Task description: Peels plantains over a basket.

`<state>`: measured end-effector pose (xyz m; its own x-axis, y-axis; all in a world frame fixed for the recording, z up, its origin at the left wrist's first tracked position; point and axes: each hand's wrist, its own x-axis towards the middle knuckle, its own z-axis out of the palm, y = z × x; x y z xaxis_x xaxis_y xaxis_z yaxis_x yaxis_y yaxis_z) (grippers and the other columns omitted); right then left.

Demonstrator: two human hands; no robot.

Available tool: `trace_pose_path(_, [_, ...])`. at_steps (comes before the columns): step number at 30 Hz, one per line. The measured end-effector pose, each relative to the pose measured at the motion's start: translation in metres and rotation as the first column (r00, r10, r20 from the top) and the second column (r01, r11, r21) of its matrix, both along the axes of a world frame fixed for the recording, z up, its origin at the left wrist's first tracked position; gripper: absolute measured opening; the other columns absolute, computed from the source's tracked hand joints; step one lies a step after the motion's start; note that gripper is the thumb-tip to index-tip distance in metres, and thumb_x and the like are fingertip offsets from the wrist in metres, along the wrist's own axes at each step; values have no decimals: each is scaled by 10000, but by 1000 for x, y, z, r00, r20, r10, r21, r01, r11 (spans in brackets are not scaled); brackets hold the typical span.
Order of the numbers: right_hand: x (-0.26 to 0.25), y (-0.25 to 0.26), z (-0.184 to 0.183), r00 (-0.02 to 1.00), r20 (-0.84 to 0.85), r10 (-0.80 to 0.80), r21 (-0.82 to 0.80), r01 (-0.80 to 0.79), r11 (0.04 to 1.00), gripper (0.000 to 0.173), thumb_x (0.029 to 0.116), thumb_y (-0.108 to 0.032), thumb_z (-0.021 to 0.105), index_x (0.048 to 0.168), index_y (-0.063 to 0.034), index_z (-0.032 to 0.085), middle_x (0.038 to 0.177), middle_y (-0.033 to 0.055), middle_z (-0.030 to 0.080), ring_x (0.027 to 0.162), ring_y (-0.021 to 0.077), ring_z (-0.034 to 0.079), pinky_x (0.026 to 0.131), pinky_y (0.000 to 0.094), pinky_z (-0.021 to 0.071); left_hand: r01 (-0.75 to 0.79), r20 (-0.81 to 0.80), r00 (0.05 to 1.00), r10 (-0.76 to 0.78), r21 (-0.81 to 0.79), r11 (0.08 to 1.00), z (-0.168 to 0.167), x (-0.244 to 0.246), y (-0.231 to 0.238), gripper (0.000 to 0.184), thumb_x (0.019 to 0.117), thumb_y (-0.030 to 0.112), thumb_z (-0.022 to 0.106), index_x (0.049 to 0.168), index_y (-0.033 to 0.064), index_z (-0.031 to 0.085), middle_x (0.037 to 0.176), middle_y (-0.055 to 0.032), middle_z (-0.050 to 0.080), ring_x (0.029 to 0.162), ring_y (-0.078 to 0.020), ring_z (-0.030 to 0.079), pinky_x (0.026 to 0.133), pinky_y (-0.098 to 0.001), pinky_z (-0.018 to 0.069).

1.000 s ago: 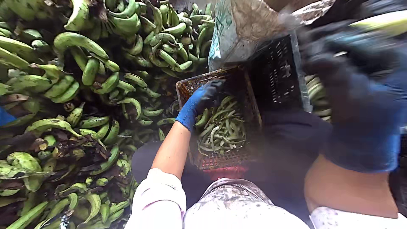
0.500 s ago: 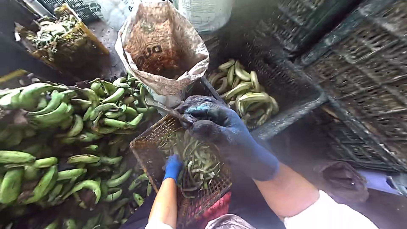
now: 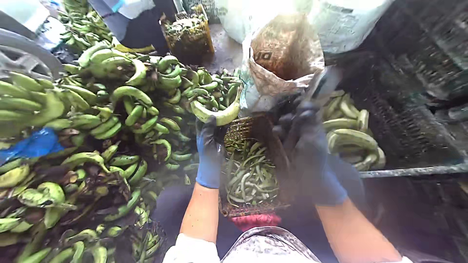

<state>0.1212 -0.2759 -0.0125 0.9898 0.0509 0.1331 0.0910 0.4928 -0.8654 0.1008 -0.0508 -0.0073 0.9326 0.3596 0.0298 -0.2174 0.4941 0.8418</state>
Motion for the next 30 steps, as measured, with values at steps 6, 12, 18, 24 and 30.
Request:
trace_pose_path(6, [-84, 25, -41, 979, -164, 118, -403, -176, 898, 425, 1048, -327, 504, 1367, -48, 527, 1033, 57, 698, 804, 163, 705, 649, 356, 628, 39, 72, 994, -88, 510, 860, 17, -45, 17, 623, 943, 79, 693, 1507, 225, 472, 1349, 21, 622, 1069, -86, 652, 850, -270, 590])
trace_pose_path(12, [-73, 31, -3, 905, 396, 156, -472, 54, 880, 353, 1064, -371, 512, 1335, -156, 584, 958, -30, 692, 756, 79, 667, 633, 312, 610, 88, 225, 943, -245, 544, 834, 15, -66, 22, 655, 924, 5, 679, 1523, 75, 422, 1487, -60, 506, 1210, -154, 600, 983, -295, 553])
trace_pose_path(18, [-53, 22, -23, 785, -446, 430, -354, -596, 721, 383, 1069, -393, 493, 1296, -124, 646, 880, 52, 700, 651, 145, 646, 551, 321, 568, 265, 57, 963, -265, -5, 964, 26, -55, 35, 520, 1023, 505, 528, 1491, 295, 448, 1247, -35, 649, 1010, -146, 672, 802, -332, 603])
trace_pose_path(24, [42, 5, 33, 746, 591, 307, -784, 442, 436, 527, 1034, -576, 437, 1394, -250, 641, 1307, 146, 660, 1190, 336, 622, 992, 610, 442, 317, -109, 944, -310, 47, 947, 51, 5, 18, 473, 1060, 575, 353, 1282, 234, 594, 1015, -32, 677, 823, -133, 669, 666, -321, 590])
trace_pose_path(30, [44, 17, -1, 771, 624, 124, -766, 572, 295, 373, 992, -401, 599, 1228, -137, 718, 1270, 231, 651, 1152, 442, 621, 923, 695, 453, 365, -119, 925, -360, 22, 931, 18, 19, -9, 328, 1080, 327, 408, 1330, 194, 574, 1057, -29, 674, 872, -116, 664, 737, -320, 589])
